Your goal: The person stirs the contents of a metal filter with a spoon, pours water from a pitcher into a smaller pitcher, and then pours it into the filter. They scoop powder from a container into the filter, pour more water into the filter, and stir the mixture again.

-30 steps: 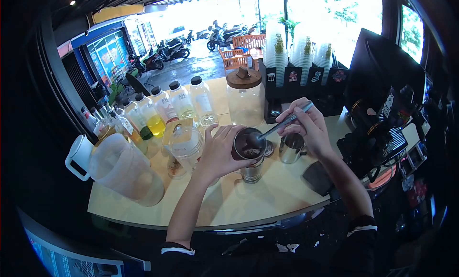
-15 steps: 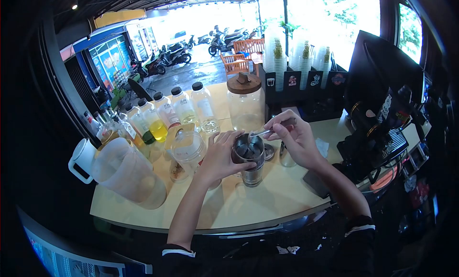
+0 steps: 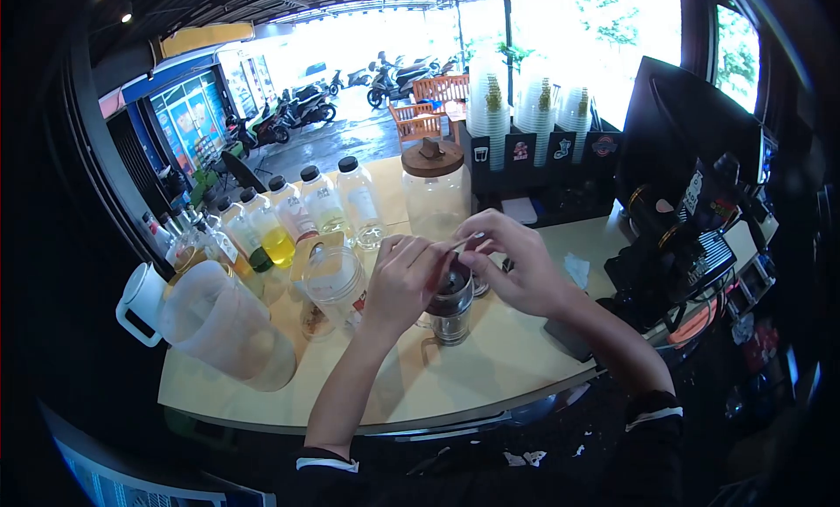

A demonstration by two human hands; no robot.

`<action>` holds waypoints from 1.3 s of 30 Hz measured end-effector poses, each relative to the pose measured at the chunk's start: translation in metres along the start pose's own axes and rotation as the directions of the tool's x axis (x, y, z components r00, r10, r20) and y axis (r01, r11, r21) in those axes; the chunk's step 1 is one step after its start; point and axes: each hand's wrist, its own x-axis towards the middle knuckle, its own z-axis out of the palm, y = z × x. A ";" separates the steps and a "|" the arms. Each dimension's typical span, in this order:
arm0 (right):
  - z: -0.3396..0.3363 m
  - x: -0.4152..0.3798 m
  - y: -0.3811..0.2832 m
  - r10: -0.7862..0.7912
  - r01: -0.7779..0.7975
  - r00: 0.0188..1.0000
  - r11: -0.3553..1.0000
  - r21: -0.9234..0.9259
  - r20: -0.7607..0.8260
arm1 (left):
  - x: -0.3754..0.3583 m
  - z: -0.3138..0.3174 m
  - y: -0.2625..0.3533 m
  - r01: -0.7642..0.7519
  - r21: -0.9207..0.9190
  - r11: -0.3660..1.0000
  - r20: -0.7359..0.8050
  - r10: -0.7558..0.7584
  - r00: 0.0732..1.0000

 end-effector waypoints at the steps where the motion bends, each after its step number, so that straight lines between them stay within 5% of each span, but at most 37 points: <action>1: -0.004 -0.002 0.002 0.001 -0.001 1.000 1.000 -0.006 -0.003 | 0.001 0.000 -0.001 -0.015 0.034 0.999 -0.034 0.016 0.999; 5: -0.038 -0.038 0.049 0.384 -0.380 0.913 0.923 0.055 -0.139 | 0.001 -0.002 -0.004 0.028 0.028 0.999 -0.101 -0.025 0.995; 7: -0.054 -0.067 0.081 0.525 -0.557 0.829 0.806 -0.199 -0.193 | 0.000 -0.005 -0.004 0.104 -0.004 0.995 -0.132 -0.104 0.986; 10: -0.067 -0.118 0.130 0.641 -0.666 0.744 0.687 -0.290 -0.190 | -0.002 -0.007 -0.006 0.148 -0.019 0.989 -0.136 -0.149 0.979; 12: -0.069 -0.141 0.152 0.737 -0.686 0.674 0.605 -0.404 -0.041 | -0.002 -0.011 -0.004 0.191 -0.020 0.981 -0.133 -0.192 0.972; 13: -0.068 -0.155 0.168 0.738 -0.688 0.674 0.606 -0.399 -0.042 | -0.003 -0.012 -0.003 0.239 -0.023 0.971 -0.134 -0.240 0.962; 15: -0.061 -0.168 0.186 0.677 -0.677 0.735 0.736 0.002 -0.025 | -0.004 -0.013 -0.004 0.267 -0.056 0.962 -0.141 -0.272 0.952; 18: -0.054 -0.168 0.176 0.662 -0.640 0.748 0.739 0.212 -0.050 | -0.007 -0.013 -0.006 0.334 -0.126 0.934 -0.148 -0.351 0.925; 24: -0.072 -0.123 0.152 0.637 -0.612 0.769 0.757 0.228 -0.053 | -0.012 -0.016 -0.008 0.405 -0.195 0.893 -0.167 -0.437 0.884; 25: -0.074 -0.109 0.137 0.581 -0.571 0.811 0.812 0.121 -0.073 | -0.013 -0.016 -0.008 0.411 -0.208 0.888 -0.181 -0.448 0.876; 32: -0.070 -0.037 0.075 0.348 -0.340 0.937 0.929 0.144 -0.035 | -0.016 -0.019 -0.010 0.402 -0.194 0.895 -0.186 -0.436 0.881; 39: -0.063 0.002 0.057 0.307 -0.306 0.949 0.952 -0.027 0.066 | -0.018 -0.016 -0.009 0.426 -0.246 0.870 -0.187 -0.474 0.860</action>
